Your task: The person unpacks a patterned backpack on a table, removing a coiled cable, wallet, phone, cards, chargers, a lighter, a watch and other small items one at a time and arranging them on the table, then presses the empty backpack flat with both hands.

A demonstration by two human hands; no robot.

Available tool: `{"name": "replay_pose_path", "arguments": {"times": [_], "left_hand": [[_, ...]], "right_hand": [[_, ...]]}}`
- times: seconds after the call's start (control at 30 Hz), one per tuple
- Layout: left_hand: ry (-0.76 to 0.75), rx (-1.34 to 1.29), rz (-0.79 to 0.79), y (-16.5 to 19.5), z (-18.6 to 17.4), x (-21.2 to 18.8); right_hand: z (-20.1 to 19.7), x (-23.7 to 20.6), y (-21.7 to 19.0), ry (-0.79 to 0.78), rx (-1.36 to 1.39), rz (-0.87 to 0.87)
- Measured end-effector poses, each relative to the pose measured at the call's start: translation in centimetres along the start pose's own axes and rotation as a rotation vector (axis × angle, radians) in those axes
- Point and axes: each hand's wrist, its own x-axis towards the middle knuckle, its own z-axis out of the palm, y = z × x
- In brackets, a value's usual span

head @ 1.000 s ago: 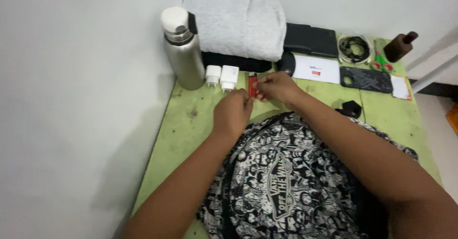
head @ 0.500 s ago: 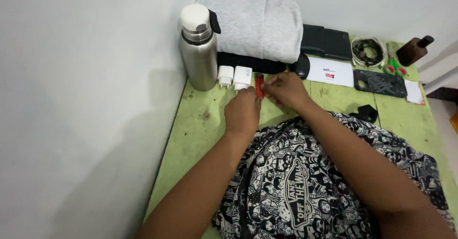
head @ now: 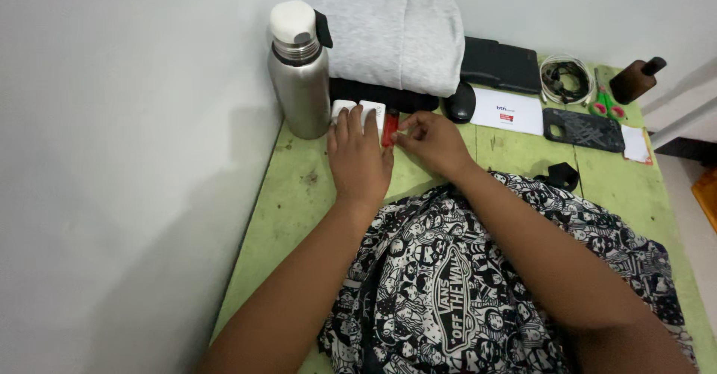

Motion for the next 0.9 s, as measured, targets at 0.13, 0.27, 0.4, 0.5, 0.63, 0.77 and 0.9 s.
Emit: {"name": "replay_pose_path", "arguments": {"times": [0.13,0.27,0.4,0.5,0.63,0.77,0.9], "left_hand": [[-0.012,-0.001,0.035,-0.2,1.2,-0.4],[-0.024,-0.008,0.035,-0.4,1.9,-0.5],[-0.053,0.017,0.021,-0.2,2.0,-0.5],[-0.035,0.007,0.034,-0.1,1.8,-0.4],[-0.064,0.005,0.059,0.0,1.0,-0.2],[-0.048,0.008,0.104,0.6,-0.1,-0.1],[-0.024,0.060,0.163,2.6,-1.3,-0.7]], "right_hand": [[-0.1,-0.2,-0.3,0.006,0.019,-0.030],[-0.4,-0.3,-0.6,-0.015,0.029,-0.014],[-0.5,-0.2,-0.7,-0.014,0.041,-0.018],[-0.4,-0.1,-0.5,-0.024,0.018,0.012],[-0.2,0.3,0.0,-0.019,0.079,-0.038],[-1.7,1.0,-0.9,-0.149,0.407,0.070],[-6.6,-0.9,-3.0,-0.173,0.258,0.208]]}}
